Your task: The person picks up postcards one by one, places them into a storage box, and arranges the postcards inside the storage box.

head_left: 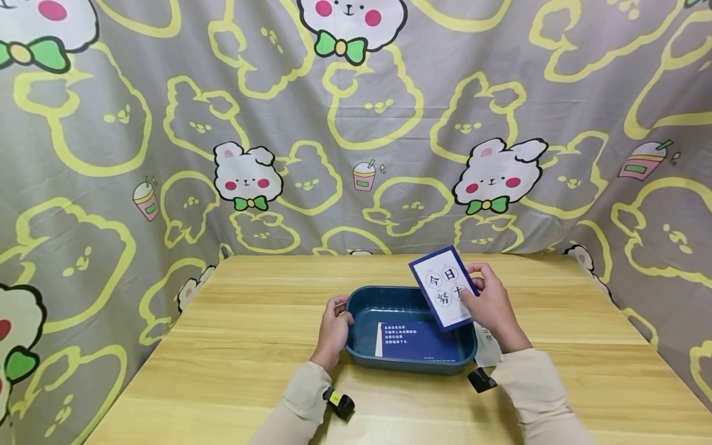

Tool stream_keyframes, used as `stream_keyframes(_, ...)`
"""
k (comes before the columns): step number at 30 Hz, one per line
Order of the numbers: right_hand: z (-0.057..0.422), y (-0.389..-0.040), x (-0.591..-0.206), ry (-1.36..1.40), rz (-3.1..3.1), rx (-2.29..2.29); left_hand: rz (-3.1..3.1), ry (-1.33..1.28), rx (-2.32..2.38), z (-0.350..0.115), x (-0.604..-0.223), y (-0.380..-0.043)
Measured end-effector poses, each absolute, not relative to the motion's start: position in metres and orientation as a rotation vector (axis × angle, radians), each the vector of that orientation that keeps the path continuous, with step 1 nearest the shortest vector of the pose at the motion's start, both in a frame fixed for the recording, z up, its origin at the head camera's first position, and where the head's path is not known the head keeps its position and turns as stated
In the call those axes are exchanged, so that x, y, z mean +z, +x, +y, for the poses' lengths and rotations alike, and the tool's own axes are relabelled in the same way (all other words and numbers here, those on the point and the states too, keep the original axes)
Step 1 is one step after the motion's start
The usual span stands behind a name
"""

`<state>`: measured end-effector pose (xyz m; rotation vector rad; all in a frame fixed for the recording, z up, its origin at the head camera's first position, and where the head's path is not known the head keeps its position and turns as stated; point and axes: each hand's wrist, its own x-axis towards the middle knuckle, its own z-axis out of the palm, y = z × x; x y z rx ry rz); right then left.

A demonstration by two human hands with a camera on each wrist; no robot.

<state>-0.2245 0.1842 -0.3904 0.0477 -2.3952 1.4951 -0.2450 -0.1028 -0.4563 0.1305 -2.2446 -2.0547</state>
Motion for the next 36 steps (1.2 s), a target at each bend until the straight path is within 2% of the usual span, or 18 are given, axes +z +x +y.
stream_keyframes(24, 0.156, -0.226, -0.412, 0.494, -2.638, 1.194, -2.219, 0.123, -2.039, -0.102, -0.457, -0.245)
stream_keyframes(36, 0.145, -0.225, -0.422, 0.629, -2.749, 0.946, -2.217, 0.129, -2.046, -0.102, -0.456, -0.246)
